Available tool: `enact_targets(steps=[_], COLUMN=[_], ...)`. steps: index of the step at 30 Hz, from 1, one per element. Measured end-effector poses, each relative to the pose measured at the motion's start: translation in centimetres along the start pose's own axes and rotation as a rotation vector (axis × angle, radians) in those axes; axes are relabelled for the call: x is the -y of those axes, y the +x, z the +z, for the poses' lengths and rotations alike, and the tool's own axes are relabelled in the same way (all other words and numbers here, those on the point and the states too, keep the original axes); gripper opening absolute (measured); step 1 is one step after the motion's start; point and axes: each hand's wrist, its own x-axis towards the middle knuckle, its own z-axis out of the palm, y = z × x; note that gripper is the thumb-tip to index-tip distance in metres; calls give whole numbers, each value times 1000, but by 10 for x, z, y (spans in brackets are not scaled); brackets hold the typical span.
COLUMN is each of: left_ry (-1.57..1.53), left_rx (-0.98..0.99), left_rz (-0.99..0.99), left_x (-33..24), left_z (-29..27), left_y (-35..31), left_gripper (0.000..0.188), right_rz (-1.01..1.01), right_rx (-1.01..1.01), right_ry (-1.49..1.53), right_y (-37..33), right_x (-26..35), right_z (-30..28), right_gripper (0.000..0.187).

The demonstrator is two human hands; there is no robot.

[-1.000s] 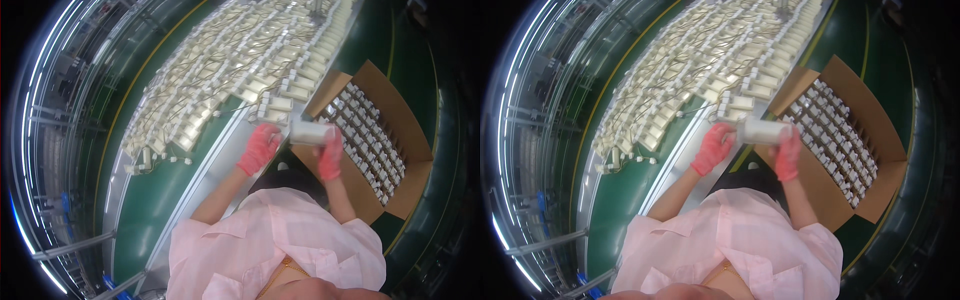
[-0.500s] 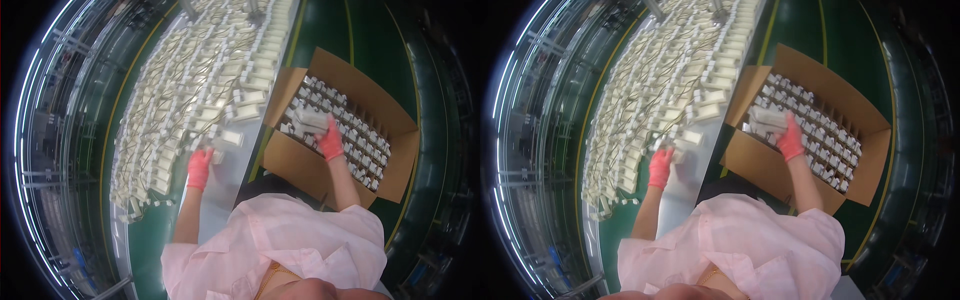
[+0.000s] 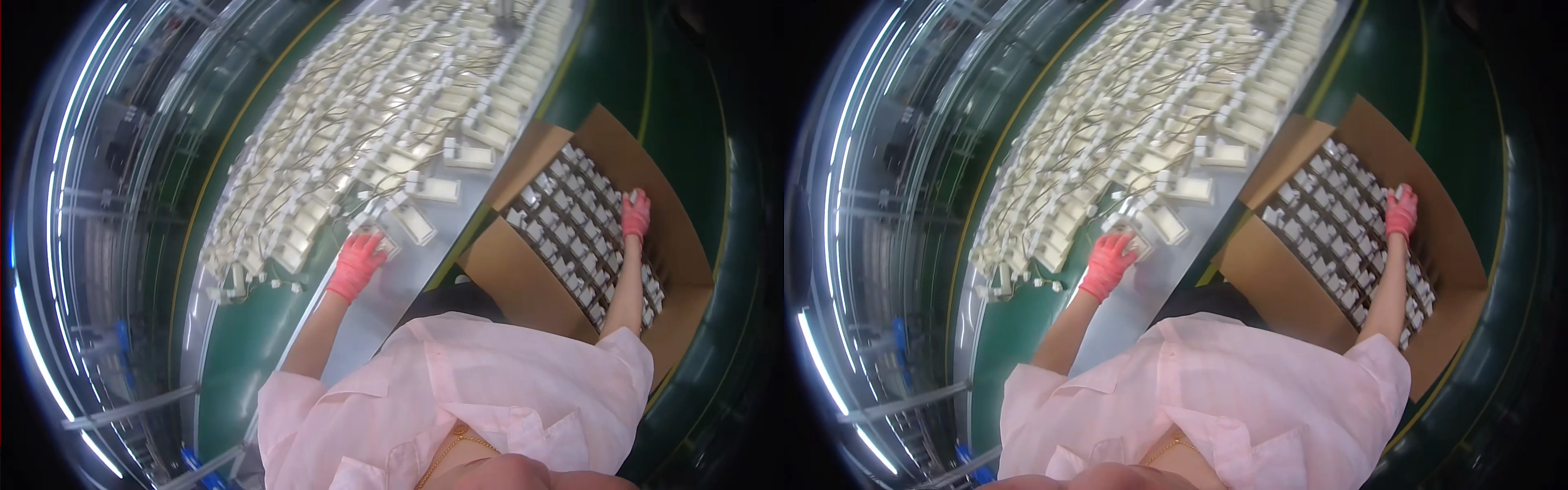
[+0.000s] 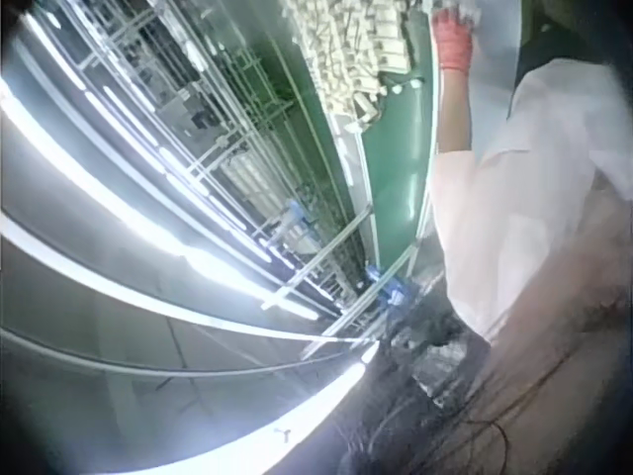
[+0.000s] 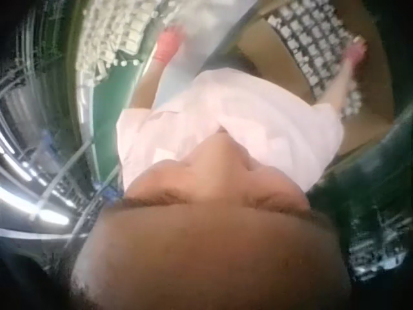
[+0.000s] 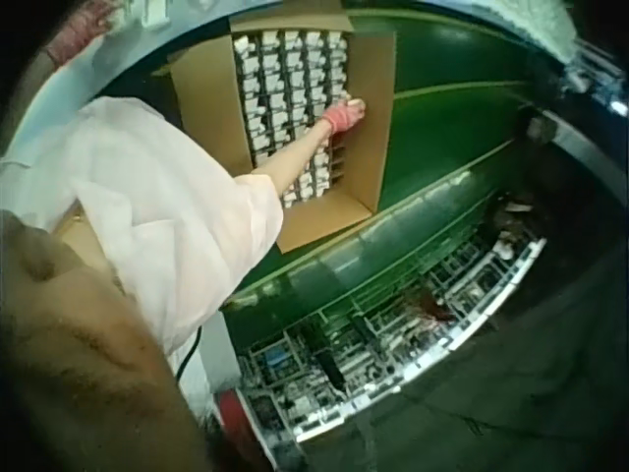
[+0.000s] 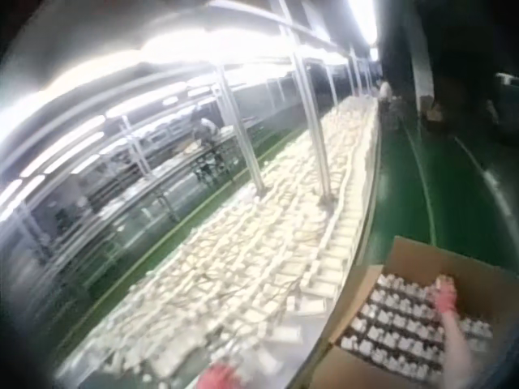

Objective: Packing small product boxes into a large cardboard carton and sealing it with tape.

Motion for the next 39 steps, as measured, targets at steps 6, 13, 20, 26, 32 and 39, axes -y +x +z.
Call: enact_targets(steps=[6, 13, 20, 26, 32, 39], left_ry=[-1537, -1676, -1808, -2235, -2249, -2087], left_rx=[-478, -868, -1021, -853, -799, -778], left_rz=[-1018, -725, -578, -800, -845, -653], left_x=[9, 37, 22, -1, -11, -26], left_z=[-31, -133, -186, -155, -151, -164], left_y=[8, 3, 12, 32, 36, 27], left_gripper=[29, 43, 53, 46, 44, 51], right_rz=[116, 266, -620, -759, -862, -901], right_rx=[111, 373, 139, 734, 725, -181], right_ry=[-342, -472, 403, 1048, 1218, 841], right_y=[-26, -15, -127, -248, -265, -258], right_x=[-18, -10, 180, 335, 367, 362], right_z=[30, 28, -11, -105, -146, -146], right_gripper=[59, 61, 30, 31, 26, 32])
